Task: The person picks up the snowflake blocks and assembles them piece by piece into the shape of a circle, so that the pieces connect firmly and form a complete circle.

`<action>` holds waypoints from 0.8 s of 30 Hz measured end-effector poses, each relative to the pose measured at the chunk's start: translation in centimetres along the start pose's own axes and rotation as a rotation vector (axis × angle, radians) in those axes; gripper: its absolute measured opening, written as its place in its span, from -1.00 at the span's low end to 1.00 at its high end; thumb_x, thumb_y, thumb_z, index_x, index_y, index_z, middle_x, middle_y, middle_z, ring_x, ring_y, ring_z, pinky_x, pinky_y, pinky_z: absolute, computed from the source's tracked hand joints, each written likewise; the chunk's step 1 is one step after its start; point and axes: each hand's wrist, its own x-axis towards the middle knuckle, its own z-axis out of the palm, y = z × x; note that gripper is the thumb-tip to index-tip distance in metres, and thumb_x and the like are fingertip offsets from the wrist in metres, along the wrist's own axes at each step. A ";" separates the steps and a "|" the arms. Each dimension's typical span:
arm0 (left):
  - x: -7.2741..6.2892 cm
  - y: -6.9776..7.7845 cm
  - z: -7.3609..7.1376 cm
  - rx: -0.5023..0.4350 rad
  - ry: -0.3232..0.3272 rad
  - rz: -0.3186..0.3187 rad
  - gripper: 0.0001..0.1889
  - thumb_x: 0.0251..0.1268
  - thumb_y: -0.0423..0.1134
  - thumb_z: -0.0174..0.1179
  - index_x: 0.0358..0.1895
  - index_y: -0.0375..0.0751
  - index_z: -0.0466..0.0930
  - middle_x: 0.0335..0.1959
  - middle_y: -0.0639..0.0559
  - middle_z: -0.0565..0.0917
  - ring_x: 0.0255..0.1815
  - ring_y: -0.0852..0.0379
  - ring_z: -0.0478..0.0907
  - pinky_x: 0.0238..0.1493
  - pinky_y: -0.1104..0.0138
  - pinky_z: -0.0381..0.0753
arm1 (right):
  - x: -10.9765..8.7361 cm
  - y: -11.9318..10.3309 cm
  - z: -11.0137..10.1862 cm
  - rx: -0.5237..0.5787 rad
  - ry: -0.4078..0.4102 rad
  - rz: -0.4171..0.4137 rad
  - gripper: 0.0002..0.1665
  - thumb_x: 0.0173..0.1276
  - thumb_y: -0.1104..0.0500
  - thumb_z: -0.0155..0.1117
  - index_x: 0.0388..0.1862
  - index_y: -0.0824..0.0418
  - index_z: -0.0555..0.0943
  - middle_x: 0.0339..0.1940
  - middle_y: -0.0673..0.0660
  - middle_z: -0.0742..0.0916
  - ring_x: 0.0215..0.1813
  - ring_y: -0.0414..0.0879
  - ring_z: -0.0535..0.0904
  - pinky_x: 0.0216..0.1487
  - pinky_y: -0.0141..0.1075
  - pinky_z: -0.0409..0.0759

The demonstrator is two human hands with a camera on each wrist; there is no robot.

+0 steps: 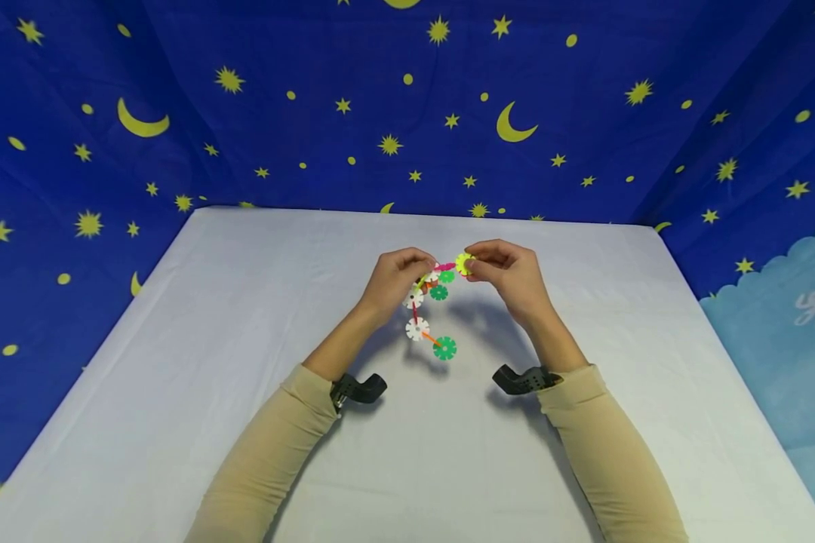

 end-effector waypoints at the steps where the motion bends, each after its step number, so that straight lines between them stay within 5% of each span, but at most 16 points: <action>1: 0.0 0.0 0.0 -0.006 -0.002 0.000 -0.81 0.39 -0.26 0.09 -0.17 -0.26 0.67 -0.41 -0.12 0.61 -0.50 0.09 0.43 -0.47 0.30 0.42 | 0.0 0.0 0.0 -0.001 -0.006 0.002 -0.71 0.23 0.33 0.38 -0.07 0.41 0.64 -0.25 0.29 0.68 -0.27 0.07 0.67 -0.18 -0.10 0.65; 8: -0.1 0.1 0.1 -0.014 0.005 0.010 -0.81 0.40 -0.27 0.09 -0.18 -0.29 0.65 -0.49 -0.11 0.57 -0.57 0.09 0.43 -0.57 0.33 0.38 | -0.2 -0.2 0.5 0.018 -0.023 0.024 -0.70 0.24 0.36 0.35 -0.06 0.48 0.61 -0.25 0.32 0.66 -0.28 0.08 0.67 -0.20 -0.14 0.66; 20: -0.4 -0.3 0.4 -0.062 0.001 0.010 -0.80 0.47 -0.23 -0.01 -0.25 -0.27 0.53 -0.61 -0.13 0.55 -0.51 -0.38 0.31 -0.60 0.34 0.30 | -0.2 -0.3 1.5 0.036 0.004 0.028 -0.79 0.24 0.39 0.34 -0.16 0.49 0.61 -0.17 0.33 0.66 -0.34 0.04 0.66 -0.24 -0.14 0.67; 24: -0.5 -0.3 0.6 -0.048 0.013 -0.006 -0.81 0.47 -0.25 -0.01 -0.26 -0.28 0.53 -0.62 -0.14 0.55 -0.61 -0.17 0.36 -0.62 0.35 0.30 | -0.4 -0.3 1.6 0.009 0.007 0.026 -0.82 0.25 0.41 0.32 -0.19 0.49 0.61 -0.16 0.32 0.66 -0.33 0.04 0.67 -0.25 -0.15 0.67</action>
